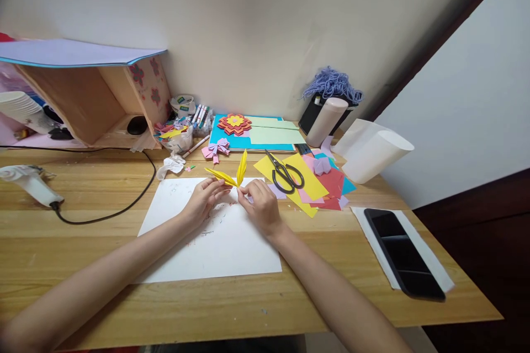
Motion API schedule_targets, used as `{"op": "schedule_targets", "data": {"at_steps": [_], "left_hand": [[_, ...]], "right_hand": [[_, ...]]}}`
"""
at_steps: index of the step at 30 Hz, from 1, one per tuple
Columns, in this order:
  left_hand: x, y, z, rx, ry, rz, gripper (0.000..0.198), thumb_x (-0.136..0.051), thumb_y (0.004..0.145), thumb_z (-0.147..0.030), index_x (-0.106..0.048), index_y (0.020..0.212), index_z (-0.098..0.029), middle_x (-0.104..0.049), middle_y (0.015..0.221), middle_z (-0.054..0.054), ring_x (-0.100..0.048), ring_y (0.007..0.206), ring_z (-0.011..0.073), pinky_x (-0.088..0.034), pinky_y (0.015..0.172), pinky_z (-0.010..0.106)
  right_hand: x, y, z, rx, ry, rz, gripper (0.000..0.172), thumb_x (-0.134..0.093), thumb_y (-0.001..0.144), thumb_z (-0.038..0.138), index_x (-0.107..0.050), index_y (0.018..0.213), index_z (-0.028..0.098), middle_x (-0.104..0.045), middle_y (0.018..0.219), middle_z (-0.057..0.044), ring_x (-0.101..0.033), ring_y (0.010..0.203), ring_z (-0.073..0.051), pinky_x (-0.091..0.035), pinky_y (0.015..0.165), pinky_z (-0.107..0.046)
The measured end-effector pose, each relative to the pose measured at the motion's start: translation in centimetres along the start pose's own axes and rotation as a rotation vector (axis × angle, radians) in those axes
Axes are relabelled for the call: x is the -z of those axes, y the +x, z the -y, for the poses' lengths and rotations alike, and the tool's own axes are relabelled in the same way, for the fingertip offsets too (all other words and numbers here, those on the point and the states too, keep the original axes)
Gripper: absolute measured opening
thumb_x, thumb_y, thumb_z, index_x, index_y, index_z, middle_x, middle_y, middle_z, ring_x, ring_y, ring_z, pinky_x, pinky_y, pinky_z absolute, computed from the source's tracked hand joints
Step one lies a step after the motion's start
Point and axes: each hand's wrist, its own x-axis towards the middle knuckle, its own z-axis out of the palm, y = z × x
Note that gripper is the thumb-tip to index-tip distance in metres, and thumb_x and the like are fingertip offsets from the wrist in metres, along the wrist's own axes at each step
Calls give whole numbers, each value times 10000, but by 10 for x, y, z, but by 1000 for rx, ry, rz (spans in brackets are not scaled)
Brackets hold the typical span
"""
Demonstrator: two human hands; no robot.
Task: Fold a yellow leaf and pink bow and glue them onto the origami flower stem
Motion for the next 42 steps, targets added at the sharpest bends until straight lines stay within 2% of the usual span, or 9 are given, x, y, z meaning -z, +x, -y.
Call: {"op": "schedule_targets", "data": {"at_steps": [7, 16, 22, 26, 30, 35, 42], "left_hand": [[2, 0, 1, 13, 67, -3, 227, -673, 673, -287, -607, 810, -118, -647, 756, 59, -619, 730, 167, -496, 693, 319], [6, 5, 0, -88, 79, -27, 247, -663, 703, -316, -598, 821, -109, -636, 850, 63, -605, 822, 166, -478, 796, 317], [6, 6, 2, -116, 96, -50, 239, -642, 714, -355, -595, 757, -124, -614, 771, 25, -599, 723, 141, -488, 722, 289], [6, 6, 0, -102, 138, -68, 306, -629, 711, -416, -607, 762, -116, -631, 756, 47, -597, 665, 141, -481, 691, 288], [5, 4, -1, -46, 188, -45, 349, -641, 697, -440, -620, 784, -103, -642, 707, 61, -603, 669, 155, -482, 685, 293], [7, 2, -1, -41, 243, -12, 352, -662, 680, -435, -641, 789, -100, -637, 685, 51, -598, 671, 155, -487, 685, 297], [8, 2, -2, -48, 345, 115, 302, -649, 700, -413, -667, 764, -118, -657, 746, 55, -586, 673, 138, -481, 666, 263]], "right_hand": [[-2, -1, -1, -3, -13, -6, 139, -514, 808, 145, -478, 689, 206, -524, 618, -13, -487, 617, -154, -390, 588, -276], [-2, 0, 0, 43, -20, 10, 147, -516, 810, 134, -469, 687, 199, -525, 625, -12, -494, 627, -146, -394, 593, -266], [-2, 0, 1, 69, -33, -6, 152, -528, 804, 122, -465, 685, 192, -518, 607, -6, -490, 612, -143, -394, 580, -259], [-2, 1, 0, 60, -31, -4, 147, -529, 803, 128, -468, 687, 194, -523, 614, -9, -496, 619, -146, -399, 586, -262], [-1, 2, -1, 27, -25, -22, 145, -527, 801, 130, -470, 684, 195, -521, 617, -9, -490, 614, -147, -402, 580, -265], [0, 2, 1, -4, -14, -41, 143, -529, 800, 133, -475, 684, 196, -520, 622, -11, -486, 608, -146, -402, 577, -268], [0, 2, 0, -14, -3, -40, 135, -531, 802, 136, -484, 689, 194, -525, 622, -13, -486, 607, -147, -401, 573, -271]]}}
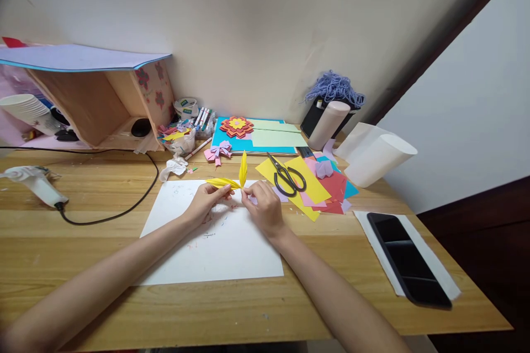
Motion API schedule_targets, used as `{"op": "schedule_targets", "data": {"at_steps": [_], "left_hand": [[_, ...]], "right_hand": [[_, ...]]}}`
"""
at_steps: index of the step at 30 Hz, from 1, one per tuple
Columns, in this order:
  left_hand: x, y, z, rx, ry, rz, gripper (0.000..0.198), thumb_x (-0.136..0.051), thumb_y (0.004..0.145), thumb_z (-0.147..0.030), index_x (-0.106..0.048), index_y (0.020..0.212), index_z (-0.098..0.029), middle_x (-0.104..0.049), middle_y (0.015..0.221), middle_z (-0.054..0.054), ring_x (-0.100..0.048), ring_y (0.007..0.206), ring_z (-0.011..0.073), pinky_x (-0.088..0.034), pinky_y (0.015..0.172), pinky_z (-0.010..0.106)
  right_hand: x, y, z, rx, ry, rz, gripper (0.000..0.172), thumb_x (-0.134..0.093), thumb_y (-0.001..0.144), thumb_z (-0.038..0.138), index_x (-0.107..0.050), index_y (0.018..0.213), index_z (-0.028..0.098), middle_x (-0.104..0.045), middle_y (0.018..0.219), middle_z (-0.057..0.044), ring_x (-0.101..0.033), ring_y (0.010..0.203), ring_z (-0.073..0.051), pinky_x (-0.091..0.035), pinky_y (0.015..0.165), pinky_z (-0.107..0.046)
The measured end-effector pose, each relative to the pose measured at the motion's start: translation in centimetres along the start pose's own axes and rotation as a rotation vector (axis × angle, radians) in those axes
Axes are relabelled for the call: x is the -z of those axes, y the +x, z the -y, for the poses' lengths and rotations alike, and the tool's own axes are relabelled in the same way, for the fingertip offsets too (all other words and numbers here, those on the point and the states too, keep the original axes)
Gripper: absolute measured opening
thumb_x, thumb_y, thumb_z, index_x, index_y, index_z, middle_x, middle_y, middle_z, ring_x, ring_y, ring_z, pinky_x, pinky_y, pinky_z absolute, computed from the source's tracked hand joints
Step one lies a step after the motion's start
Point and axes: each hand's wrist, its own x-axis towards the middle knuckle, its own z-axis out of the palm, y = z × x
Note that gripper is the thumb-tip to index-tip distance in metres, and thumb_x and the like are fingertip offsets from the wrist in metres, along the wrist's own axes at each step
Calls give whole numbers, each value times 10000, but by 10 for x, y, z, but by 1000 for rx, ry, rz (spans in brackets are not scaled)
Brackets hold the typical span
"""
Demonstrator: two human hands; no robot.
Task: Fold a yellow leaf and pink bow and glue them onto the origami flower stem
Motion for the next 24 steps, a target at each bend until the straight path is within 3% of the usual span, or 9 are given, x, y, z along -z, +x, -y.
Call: {"op": "schedule_targets", "data": {"at_steps": [12, 17, 21, 24], "left_hand": [[-4, -4, -5, 17, 62, 65, 325, -624, 708, -441, -657, 734, -119, -640, 718, 53, -589, 633, 144, -478, 630, 265], [-2, -4, -5, 21, 90, 94, 335, -618, 711, -453, -659, 740, -122, -642, 690, 52, -583, 648, 150, -465, 684, 279], [9, 3, -13, 89, -150, 201, 476, -568, 715, -548, -657, 912, -125, -666, 885, 106, -608, 784, 193, -465, 772, 327], [20, 11, -17, 145, -331, 151, 564, -488, 733, -618, -648, 956, -124, -656, 968, 125, -608, 878, 214, -467, 801, 327]], "right_hand": [[-4, -6, -1, -27, 41, 54, 99, -524, 823, 176, -498, 729, 193, -525, 651, -15, -493, 634, -150, -404, 592, -272], [-1, -2, 2, -57, 80, 53, 96, -516, 835, 186, -509, 739, 191, -535, 659, -15, -497, 634, -150, -409, 590, -273], [3, 3, 0, -118, 143, 28, 49, -524, 835, 202, -537, 788, 196, -582, 725, -25, -533, 678, -157, -435, 626, -285], [5, 3, -3, -110, 160, 39, 44, -529, 834, 204, -544, 793, 198, -591, 732, -28, -545, 693, -164, -445, 641, -298]]}}
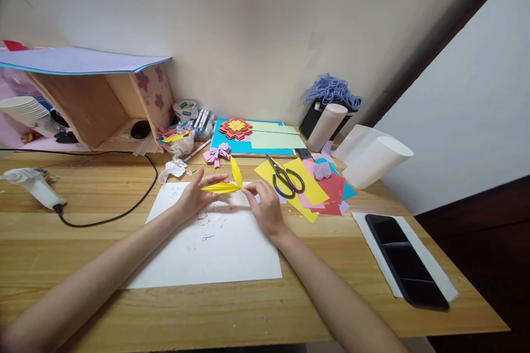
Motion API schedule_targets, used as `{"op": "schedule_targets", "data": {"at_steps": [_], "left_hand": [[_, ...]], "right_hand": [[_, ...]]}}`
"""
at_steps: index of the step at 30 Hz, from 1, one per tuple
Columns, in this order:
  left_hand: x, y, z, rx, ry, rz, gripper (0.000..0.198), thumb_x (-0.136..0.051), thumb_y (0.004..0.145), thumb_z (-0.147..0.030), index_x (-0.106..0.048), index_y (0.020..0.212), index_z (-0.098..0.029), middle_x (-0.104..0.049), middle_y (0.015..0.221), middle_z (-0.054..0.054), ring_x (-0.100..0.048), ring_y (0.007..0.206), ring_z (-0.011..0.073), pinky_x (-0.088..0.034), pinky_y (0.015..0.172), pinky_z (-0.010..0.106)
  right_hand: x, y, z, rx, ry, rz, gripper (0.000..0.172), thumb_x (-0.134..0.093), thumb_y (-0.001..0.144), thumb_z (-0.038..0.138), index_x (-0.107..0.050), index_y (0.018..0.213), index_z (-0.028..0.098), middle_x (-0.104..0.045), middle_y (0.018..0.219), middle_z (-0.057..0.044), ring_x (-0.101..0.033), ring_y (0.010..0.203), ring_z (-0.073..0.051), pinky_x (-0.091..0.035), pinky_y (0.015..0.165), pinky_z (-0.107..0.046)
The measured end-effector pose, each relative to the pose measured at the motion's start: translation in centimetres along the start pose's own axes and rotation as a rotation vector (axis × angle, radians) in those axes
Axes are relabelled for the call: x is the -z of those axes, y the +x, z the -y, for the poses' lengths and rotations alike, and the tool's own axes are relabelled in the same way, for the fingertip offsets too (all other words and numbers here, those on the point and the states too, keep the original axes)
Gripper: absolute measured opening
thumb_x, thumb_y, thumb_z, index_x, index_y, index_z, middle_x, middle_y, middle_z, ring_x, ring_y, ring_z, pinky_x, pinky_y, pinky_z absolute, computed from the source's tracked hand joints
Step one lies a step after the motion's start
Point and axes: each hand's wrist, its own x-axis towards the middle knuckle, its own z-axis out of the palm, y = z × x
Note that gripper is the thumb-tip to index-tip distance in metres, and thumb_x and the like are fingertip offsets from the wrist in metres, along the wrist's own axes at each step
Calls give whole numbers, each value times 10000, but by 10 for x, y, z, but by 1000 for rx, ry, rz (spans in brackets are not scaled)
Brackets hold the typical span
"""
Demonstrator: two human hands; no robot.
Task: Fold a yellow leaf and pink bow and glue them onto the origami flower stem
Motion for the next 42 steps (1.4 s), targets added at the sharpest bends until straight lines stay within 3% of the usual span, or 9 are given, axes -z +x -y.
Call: {"op": "schedule_targets", "data": {"at_steps": [3, 7, 17, 26, 34, 42], "left_hand": [[6, 5, -1, 25, 18, -93, 433, -602, 706, -519, -652, 843, -111, -675, 822, 106, -627, 794, 180, -471, 788, 287], [7, 7, 5, 24, 101, -69, 283, -719, 641, -339, -618, 770, -108, -648, 720, 58, -621, 681, 138, -483, 728, 267], [-6, 0, 2, 27, 266, -63, 205, -647, 694, -314, -565, 738, -132, -577, 700, 3, -575, 610, 101, -457, 596, 220], [-8, -3, 4, -9, 334, -42, 250, -613, 711, -395, -561, 713, -150, -563, 666, -8, -560, 630, 121, -435, 600, 227], [-4, -3, 4, -79, 567, -40, 255, -673, 640, -354, -585, 736, -136, -603, 710, 20, -554, 647, 148, -421, 602, 246], [-7, -6, 4, -65, 440, -16, 172, -631, 632, -245, -556, 751, -145, -573, 717, -1, -539, 660, 134, -411, 626, 241]], "right_hand": [[-1, -2, -2, 63, 19, 87, 41, -525, 838, 187, -550, 807, 197, -597, 741, -35, -550, 714, -169, -451, 657, -307], [-4, -4, -2, 141, 1, 198, 56, -510, 845, 167, -554, 823, 194, -607, 760, -48, -553, 747, -177, -454, 674, -315], [-5, -4, 1, 330, -76, 259, 69, -493, 853, 147, -556, 842, 171, -623, 772, -63, -547, 737, -171, -461, 640, -297], [-5, -3, 2, 349, -97, 240, 70, -489, 854, 154, -552, 835, 178, -626, 756, -62, -554, 727, -171, -459, 633, -294], [-5, -3, 3, 333, -122, 206, 56, -511, 837, 145, -555, 820, 176, -627, 746, -58, -551, 717, -169, -460, 637, -292], [-6, -4, 4, 343, -111, 201, 69, -510, 836, 145, -563, 851, 185, -639, 764, -57, -561, 726, -170, -463, 646, -298]]}}
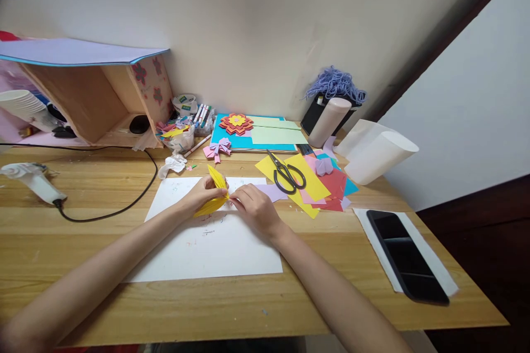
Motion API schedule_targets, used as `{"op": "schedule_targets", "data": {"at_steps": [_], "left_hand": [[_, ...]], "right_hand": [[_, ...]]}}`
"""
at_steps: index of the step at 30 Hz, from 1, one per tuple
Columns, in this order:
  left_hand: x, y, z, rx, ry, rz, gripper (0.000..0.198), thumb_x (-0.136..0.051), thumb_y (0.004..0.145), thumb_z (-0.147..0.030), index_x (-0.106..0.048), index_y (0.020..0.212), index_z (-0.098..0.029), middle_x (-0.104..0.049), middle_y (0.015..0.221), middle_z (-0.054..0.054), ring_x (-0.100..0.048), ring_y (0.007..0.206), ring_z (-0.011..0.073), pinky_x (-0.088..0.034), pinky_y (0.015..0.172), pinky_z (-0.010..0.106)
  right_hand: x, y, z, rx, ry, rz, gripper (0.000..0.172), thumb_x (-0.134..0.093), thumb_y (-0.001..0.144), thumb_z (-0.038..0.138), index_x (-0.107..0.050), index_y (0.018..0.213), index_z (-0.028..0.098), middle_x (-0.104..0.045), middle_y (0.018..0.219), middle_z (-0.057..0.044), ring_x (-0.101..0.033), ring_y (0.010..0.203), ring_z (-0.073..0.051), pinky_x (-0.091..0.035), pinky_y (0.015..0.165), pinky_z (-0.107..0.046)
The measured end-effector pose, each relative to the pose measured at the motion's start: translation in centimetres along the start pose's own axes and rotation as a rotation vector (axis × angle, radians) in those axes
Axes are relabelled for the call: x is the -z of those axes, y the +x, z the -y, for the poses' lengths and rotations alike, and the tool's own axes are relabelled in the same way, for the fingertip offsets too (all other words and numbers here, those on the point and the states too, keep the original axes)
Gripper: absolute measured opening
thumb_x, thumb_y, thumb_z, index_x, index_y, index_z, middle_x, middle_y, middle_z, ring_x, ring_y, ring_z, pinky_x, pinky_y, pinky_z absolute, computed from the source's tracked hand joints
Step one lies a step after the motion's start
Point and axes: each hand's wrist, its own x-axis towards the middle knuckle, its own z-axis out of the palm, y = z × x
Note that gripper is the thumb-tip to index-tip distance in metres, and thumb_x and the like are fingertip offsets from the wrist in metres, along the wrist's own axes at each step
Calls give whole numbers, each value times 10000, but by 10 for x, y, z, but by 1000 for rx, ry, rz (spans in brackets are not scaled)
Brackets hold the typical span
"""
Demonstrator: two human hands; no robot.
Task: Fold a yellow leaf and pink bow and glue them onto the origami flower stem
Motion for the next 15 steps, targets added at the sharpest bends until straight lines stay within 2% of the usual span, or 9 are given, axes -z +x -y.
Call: {"op": "schedule_targets", "data": {"at_steps": [7, 12, 15], "left_hand": [[-3, -1, -1, 26, -165, -23, 184, -606, 632, -241, -536, 785, -167, -571, 721, -12, -546, 667, 129, -419, 651, 244], [-3, -1, -2, 18, -148, 8, 93, -576, 651, -235, -550, 695, -157, -546, 694, -17, -528, 647, 118, -399, 622, 223], [-2, -2, -4, 23, -129, 24, 79, -563, 650, -212, -556, 708, -158, -540, 691, -24, -517, 630, 110, -385, 615, 219]], "right_hand": [[0, 1, 0, 0, 0, 4, 75, -510, 837, 148, -571, 856, 188, -634, 764, -60, -566, 723, -170, -463, 644, -296], [2, 2, 1, 3, -11, -9, 71, -509, 841, 146, -566, 847, 188, -635, 758, -57, -560, 717, -170, -463, 639, -297], [1, 1, 0, 10, -12, -9, 70, -518, 833, 131, -563, 851, 182, -634, 763, -60, -561, 724, -172, -461, 639, -297]]}}
